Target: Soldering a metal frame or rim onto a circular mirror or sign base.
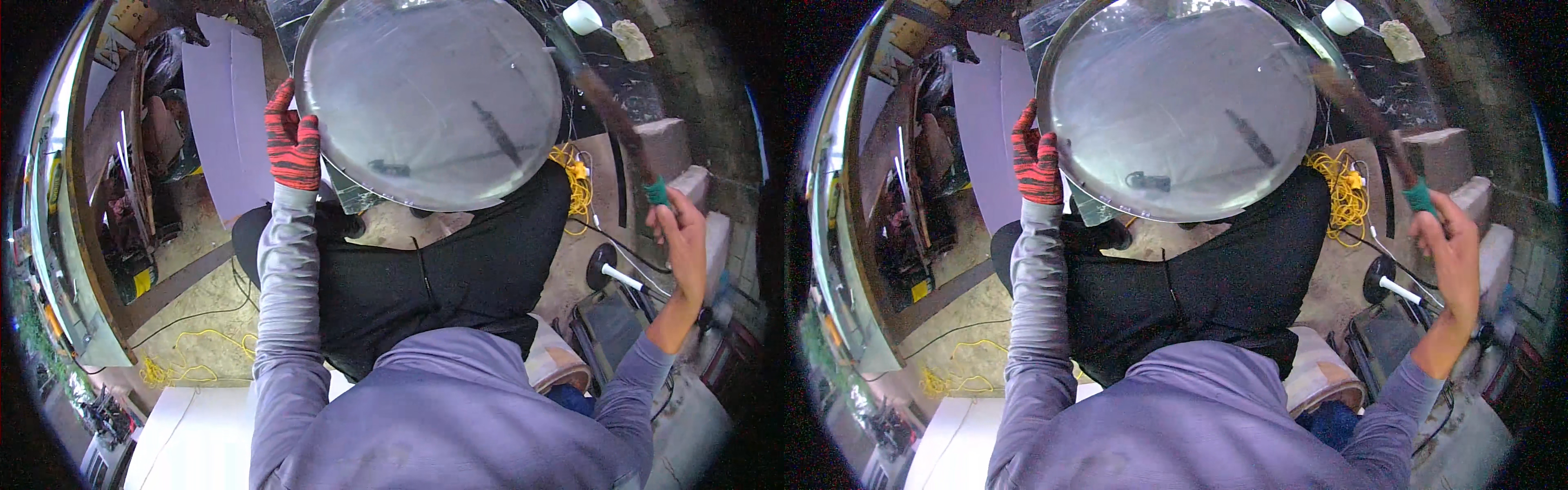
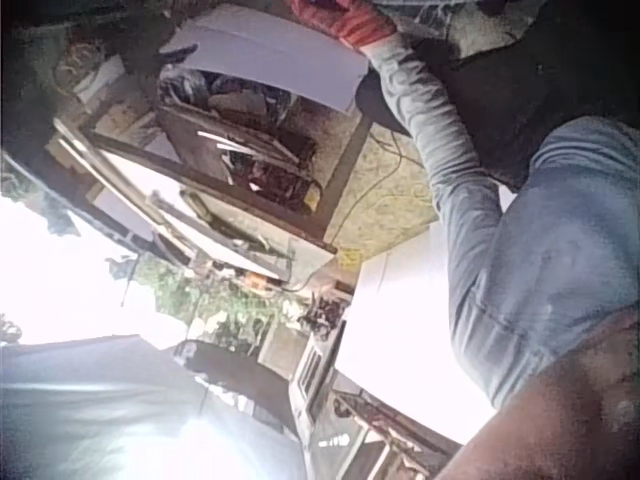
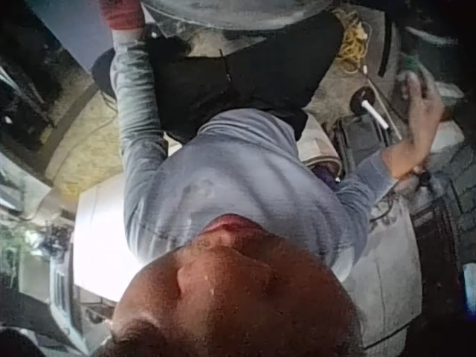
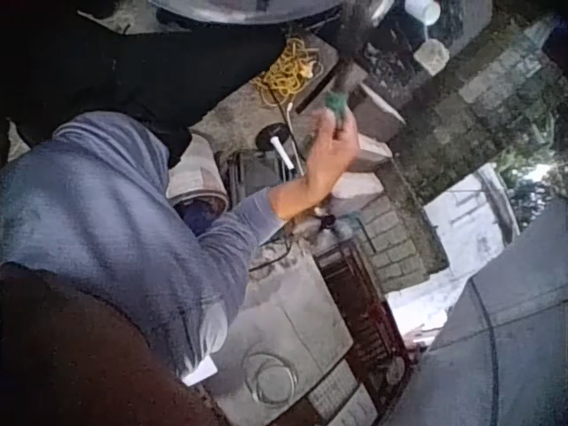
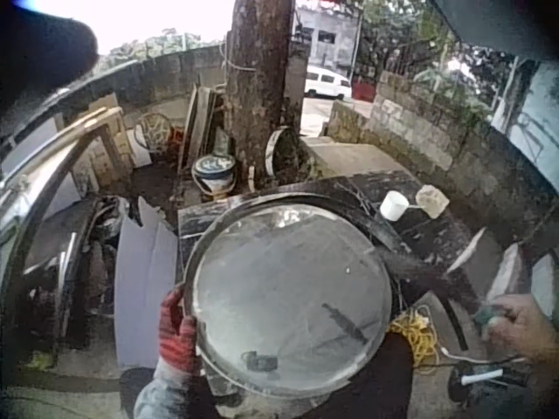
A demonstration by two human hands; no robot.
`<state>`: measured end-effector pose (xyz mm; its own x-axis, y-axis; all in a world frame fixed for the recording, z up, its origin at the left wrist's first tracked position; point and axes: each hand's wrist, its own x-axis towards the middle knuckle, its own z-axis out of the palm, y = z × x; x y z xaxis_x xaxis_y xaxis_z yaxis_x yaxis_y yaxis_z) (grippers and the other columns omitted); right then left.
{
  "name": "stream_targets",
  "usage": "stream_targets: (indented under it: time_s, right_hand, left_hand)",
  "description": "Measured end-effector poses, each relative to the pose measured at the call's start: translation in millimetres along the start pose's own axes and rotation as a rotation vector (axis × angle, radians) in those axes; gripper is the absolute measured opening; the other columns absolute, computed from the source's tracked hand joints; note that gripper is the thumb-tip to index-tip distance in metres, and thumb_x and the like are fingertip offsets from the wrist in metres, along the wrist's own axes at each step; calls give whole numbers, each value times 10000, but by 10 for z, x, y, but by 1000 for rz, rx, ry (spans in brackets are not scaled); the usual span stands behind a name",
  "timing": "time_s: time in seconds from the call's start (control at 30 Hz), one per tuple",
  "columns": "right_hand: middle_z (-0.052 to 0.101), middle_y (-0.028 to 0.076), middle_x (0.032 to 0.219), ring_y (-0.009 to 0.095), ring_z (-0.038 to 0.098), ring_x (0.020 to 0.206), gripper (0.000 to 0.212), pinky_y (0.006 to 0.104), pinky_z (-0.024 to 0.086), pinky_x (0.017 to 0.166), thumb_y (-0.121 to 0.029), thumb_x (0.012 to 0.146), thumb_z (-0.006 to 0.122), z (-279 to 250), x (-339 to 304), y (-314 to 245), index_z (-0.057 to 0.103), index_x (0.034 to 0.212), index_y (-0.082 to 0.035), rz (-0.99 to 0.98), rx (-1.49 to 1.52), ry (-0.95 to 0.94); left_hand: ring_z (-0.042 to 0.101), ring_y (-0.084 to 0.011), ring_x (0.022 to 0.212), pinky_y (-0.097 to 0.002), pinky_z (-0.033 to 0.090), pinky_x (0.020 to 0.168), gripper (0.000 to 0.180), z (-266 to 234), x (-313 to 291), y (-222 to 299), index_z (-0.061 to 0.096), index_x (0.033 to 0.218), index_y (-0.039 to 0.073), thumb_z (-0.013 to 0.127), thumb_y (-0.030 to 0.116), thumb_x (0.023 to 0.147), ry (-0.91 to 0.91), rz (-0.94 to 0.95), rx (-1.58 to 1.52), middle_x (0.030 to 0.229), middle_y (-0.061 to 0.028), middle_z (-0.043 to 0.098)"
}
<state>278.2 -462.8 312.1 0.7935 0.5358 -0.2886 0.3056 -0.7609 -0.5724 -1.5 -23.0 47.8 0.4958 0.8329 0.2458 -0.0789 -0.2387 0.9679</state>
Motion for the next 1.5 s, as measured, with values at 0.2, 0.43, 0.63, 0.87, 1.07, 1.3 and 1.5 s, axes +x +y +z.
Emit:
stream_targets:
  time_s: [0.2,0.43,0.63,0.87,1.07,1.3,1.5]
  right_hand:
    - [702,110,914,164,679,838,312,314,521,764,-172,948,684,702,211,-841,626,1185,22,-243,-44,-396]
    - [701,200,1036,376,683,924,336,418,522,816,-188,933,688,1037,362,-1153,665,1203,11,-558,-191,-487]
    - [693,199,993,375,678,886,350,411,517,799,-168,938,676,1129,397,-1196,668,1241,9,-643,-214,-453]
    - [651,205,903,375,654,813,344,413,503,767,-127,939,663,1142,439,-1213,650,1243,34,-604,-202,-522]
    - [635,204,877,371,636,782,349,418,494,737,-124,932,669,1160,441,-1216,646,1239,39,-647,-207,-467]
    - [629,204,873,378,628,779,351,427,489,729,-118,925,674,1150,450,-1215,647,1236,41,-648,-239,-473]
    - [630,201,879,377,625,781,348,430,489,726,-109,920,676,1153,457,-1218,648,1233,42,-640,-233,-481]
  left_hand:
    - [493,-90,874,-252,452,866,624,9,-13,102,497,1474,41,595,-15,860,5,-3,18,1294,-28,595]
    - [545,-113,987,-306,457,964,624,13,-28,132,448,1502,30,575,-16,892,-30,-41,-39,1423,-80,555]
    - [557,-134,1024,-310,448,996,624,-3,-24,80,448,1498,28,577,-17,889,-38,-26,-43,1437,-87,546]
    - [547,-130,1004,-305,455,973,628,-8,-11,37,447,1500,27,588,-3,889,-36,-3,-32,1436,-81,541]
    - [537,-110,967,-286,461,942,632,-14,-26,95,443,1506,29,600,11,894,-49,-35,-27,1418,-78,551]
    - [550,-106,972,-279,462,943,630,-2,-22,134,437,1513,29,587,1,902,-39,-30,11,1345,-64,589]
    - [571,-129,1047,-300,459,995,622,-1,-24,111,434,1513,27,569,-15,907,-45,-46,-8,1415,-90,560]
